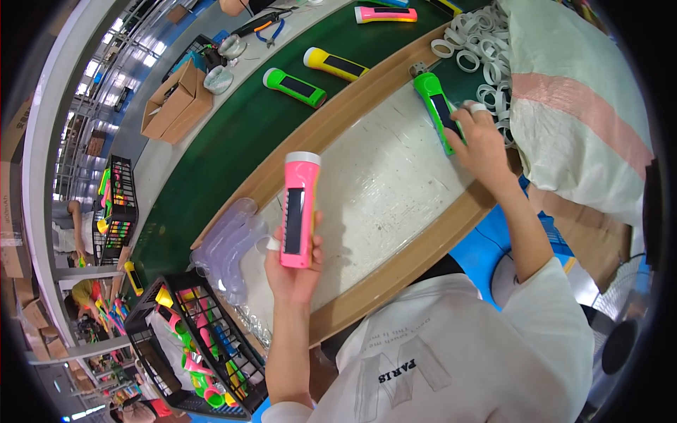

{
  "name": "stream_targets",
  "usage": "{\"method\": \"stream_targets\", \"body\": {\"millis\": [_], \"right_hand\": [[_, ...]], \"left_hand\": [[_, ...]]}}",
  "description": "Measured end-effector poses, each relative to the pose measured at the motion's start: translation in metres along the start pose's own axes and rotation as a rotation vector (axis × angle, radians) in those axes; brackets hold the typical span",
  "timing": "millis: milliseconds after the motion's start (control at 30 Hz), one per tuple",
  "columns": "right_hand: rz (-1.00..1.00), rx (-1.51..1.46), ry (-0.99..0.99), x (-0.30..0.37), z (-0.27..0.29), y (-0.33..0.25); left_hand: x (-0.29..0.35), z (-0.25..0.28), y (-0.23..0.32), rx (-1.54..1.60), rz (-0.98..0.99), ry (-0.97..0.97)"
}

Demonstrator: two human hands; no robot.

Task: Assemble plastic handheld flashlights by attaching reflectors and lens covers to the body.

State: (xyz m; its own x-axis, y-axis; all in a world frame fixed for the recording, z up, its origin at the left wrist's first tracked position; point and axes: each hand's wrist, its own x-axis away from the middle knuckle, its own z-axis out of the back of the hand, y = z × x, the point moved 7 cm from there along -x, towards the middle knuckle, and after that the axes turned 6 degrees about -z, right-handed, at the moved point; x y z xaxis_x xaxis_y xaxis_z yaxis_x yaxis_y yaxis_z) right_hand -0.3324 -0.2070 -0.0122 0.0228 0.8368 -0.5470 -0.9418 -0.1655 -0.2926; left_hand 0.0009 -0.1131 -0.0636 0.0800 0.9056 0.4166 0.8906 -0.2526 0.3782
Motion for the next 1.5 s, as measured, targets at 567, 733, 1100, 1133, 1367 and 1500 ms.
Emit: {"method": "stream_targets", "body": {"millis": [567,733,1100,1133,1367,1500], "right_hand": [[-0.622,-1.967,-0.773,0.04,-0.031,-0.163],[-0.618,-2.423,-0.915,0.056,-0.015,-0.188],[-0.495,-2.122,-0.714,0.065,-0.015,-0.166],[-0.542,-2.002,-0.677,0.065,-0.02,-0.161],[-0.701,-2.052,-0.697,0.058,-0.027,-0.15],[-0.686,-2.636,-0.818,0.064,-0.035,-0.159]], "left_hand": [[0.044,-0.035,-0.058,-1.272,-0.209,-0.095],[0.087,-0.045,-0.101,-0.298,0.26,-0.345],[0.066,-0.028,-0.051,-1.582,-0.486,-0.172],[0.06,-0.027,-0.05,-1.585,-0.489,-0.164],[0.053,-0.027,-0.079,-1.301,-0.205,-0.216],[0.077,-0.041,-0.122,-0.304,0.418,-0.343]]}}
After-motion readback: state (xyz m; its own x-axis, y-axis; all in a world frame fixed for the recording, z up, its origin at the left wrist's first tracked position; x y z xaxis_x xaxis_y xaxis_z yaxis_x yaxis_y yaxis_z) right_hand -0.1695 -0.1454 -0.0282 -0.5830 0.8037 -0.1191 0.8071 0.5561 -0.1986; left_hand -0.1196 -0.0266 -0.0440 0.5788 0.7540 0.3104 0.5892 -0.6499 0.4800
